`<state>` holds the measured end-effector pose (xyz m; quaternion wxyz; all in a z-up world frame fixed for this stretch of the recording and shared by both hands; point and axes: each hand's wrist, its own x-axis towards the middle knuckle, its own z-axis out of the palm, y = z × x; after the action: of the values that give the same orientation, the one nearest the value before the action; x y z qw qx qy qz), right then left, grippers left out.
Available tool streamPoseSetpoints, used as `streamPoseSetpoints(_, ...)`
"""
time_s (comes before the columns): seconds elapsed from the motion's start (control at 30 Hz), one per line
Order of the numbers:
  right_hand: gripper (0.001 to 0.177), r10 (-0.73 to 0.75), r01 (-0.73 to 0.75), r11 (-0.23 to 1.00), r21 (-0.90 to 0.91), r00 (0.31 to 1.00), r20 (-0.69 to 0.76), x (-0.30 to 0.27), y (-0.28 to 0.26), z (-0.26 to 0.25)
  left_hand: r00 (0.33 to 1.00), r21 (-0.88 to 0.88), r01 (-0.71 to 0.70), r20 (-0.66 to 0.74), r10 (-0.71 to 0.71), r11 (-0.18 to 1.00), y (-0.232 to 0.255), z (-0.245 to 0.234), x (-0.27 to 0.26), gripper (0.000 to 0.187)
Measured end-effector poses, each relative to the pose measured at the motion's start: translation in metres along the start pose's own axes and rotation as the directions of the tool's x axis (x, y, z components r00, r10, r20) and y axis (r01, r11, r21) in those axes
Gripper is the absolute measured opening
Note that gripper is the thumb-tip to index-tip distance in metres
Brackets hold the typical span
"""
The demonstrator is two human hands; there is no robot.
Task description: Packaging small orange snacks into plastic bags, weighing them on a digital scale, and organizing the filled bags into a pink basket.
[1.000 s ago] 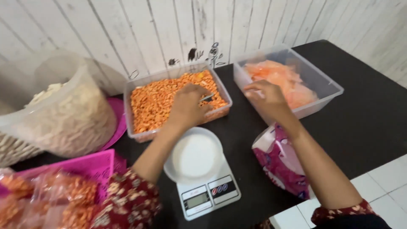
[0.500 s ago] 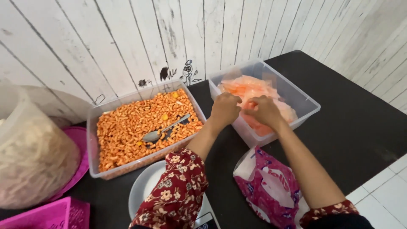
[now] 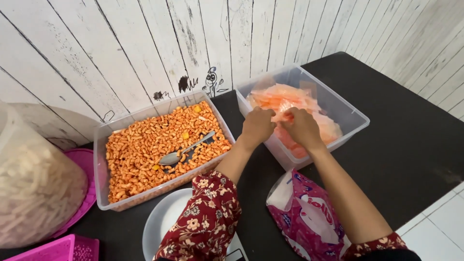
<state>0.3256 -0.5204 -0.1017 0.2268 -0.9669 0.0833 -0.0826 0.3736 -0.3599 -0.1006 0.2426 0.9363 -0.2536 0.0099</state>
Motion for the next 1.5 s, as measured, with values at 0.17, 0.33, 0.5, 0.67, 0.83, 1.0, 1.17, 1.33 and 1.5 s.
streamPoseSetpoints(0.17,0.045,-0.035,0.034,0.999,0.014,0.998,0.051,-0.001,-0.002,0.009,0.999,-0.027,0.032,0.025,-0.032,0.999,0.006,-0.006,-0.009,0.045)
streamPoseSetpoints(0.33,0.031,0.02,-0.021,0.999,0.048,0.999,0.035,0.007,0.007,0.014,0.998,-0.046,0.046,0.045,-0.044,0.998,0.005,-0.002,-0.005,0.047)
streamPoseSetpoints(0.5,0.023,-0.132,0.216,0.922,0.32,0.955,-0.265,-0.001,0.005,-0.001,0.999,-0.016,-0.043,0.029,0.043,0.999,0.016,-0.028,-0.027,0.059)
streamPoseSetpoints(0.67,0.021,-0.02,0.162,0.491,0.856,0.984,-0.175,-0.016,-0.001,-0.016,0.997,-0.407,-0.056,0.024,0.072,0.911,0.023,-0.06,-0.052,0.074)
streamPoseSetpoints(0.83,0.02,-0.082,0.108,0.14,0.984,0.992,-0.098,-0.038,-0.034,-0.038,0.982,-0.855,0.021,0.115,0.151,0.518,0.022,-0.086,-0.065,0.094)
streamPoseSetpoints(1.0,0.029,-0.188,0.1,0.045,0.994,0.978,-0.09,-0.055,-0.089,-0.053,0.972,-0.932,0.217,0.234,0.025,0.289,0.016,-0.13,-0.099,0.092)
streamPoseSetpoints(1.17,0.027,-0.236,0.082,0.034,0.996,0.969,-0.071,-0.056,-0.122,-0.023,0.985,-0.955,0.12,0.08,-0.156,0.271,-0.033,-0.161,-0.132,0.08)
streamPoseSetpoints(1.33,0.025,-0.282,0.071,0.005,0.997,0.957,-0.067,-0.055,-0.156,0.029,0.971,-0.95,-0.066,-0.132,-0.201,0.306,-0.106,-0.168,-0.154,0.071)
streamPoseSetpoints(1.5,0.032,-0.265,0.014,0.169,0.986,0.964,0.032,-0.066,-0.187,0.068,0.925,-0.906,-0.123,-0.252,-0.284,0.405,-0.156,-0.159,-0.18,0.06)
